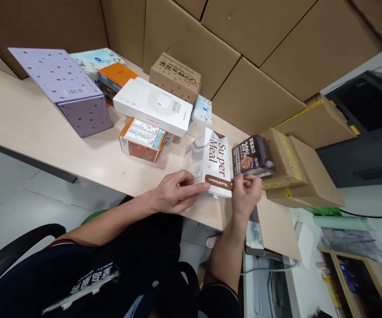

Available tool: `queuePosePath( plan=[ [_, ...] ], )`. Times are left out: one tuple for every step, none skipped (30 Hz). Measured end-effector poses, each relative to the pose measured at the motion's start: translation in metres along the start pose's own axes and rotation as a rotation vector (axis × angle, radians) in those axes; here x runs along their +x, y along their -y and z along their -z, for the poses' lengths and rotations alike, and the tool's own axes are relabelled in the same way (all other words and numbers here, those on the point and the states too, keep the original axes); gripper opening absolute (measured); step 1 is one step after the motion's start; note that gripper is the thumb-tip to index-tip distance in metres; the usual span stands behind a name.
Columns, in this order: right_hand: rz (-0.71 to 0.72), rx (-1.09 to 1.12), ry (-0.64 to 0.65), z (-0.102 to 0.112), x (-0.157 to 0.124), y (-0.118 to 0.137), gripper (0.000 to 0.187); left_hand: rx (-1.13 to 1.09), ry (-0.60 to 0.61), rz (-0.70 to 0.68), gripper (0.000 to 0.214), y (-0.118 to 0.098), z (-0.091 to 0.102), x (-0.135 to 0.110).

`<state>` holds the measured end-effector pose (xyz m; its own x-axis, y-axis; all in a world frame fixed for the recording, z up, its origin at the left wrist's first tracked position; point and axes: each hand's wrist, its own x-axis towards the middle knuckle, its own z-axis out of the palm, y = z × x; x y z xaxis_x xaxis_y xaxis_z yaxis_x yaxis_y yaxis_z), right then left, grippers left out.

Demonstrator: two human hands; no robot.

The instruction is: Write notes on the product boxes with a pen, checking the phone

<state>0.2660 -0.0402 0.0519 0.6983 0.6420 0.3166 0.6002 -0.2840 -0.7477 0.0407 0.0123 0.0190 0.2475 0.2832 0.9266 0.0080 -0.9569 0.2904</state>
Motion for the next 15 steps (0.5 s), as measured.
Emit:
queuePosePath(
  plan=[
    [-0.003,0.175,-0.077,0.002,0.001,0.005,0.023,0.000,0.019,0.001,0.049,0.000,0.000,0.000],
    [0.002,0.356,-0.141,0.004,0.001,0.011,0.022,0.000,0.038,0.002,0.047,0.000,0.000,0.000],
    [0.018,0.517,-0.180,0.006,0.001,0.018,0.022,0.002,0.055,0.003,0.045,0.000,0.000,0.000],
    [0.047,0.637,-0.198,0.008,0.000,0.026,0.020,0.003,0.068,0.003,0.043,0.001,0.000,0.000],
    [0.085,0.726,-0.198,0.010,-0.001,0.035,0.017,0.003,0.078,0.002,0.042,0.001,0.000,-0.001],
    [0.128,0.789,-0.185,0.012,-0.003,0.044,0.013,0.002,0.085,0.001,0.041,0.001,0.000,-0.002],
    [0.173,0.826,-0.163,0.013,-0.005,0.053,0.009,0.002,0.089,0.001,0.039,0.002,0.000,-0.002],
    [0.214,0.842,-0.129,0.014,-0.008,0.062,0.006,0.004,0.093,0.002,0.038,0.002,0.000,-0.003],
    [0.250,0.843,-0.090,0.015,-0.012,0.070,0.010,0.007,0.096,0.003,0.036,0.002,0.000,-0.003],
    [0.280,0.837,-0.048,0.015,-0.015,0.077,0.014,0.011,0.100,0.004,0.034,0.002,0.000,-0.004],
    [0.301,0.827,-0.006,0.015,-0.018,0.084,0.017,0.017,0.105,0.008,0.033,0.002,0.000,-0.004],
    [0.315,0.815,0.038,0.014,-0.021,0.089,0.018,0.021,0.112,0.010,0.031,0.002,0.001,-0.004],
    [0.322,0.798,0.085,0.013,-0.024,0.093,0.018,0.023,0.115,0.012,0.030,0.002,0.001,-0.004],
    [0.324,0.774,0.129,0.012,-0.026,0.096,0.016,0.023,0.117,0.016,0.029,0.002,0.001,-0.004],
    [0.324,0.748,0.164,0.011,-0.028,0.097,0.014,0.020,0.118,0.019,0.028,0.002,0.001,-0.003]
  ],
)
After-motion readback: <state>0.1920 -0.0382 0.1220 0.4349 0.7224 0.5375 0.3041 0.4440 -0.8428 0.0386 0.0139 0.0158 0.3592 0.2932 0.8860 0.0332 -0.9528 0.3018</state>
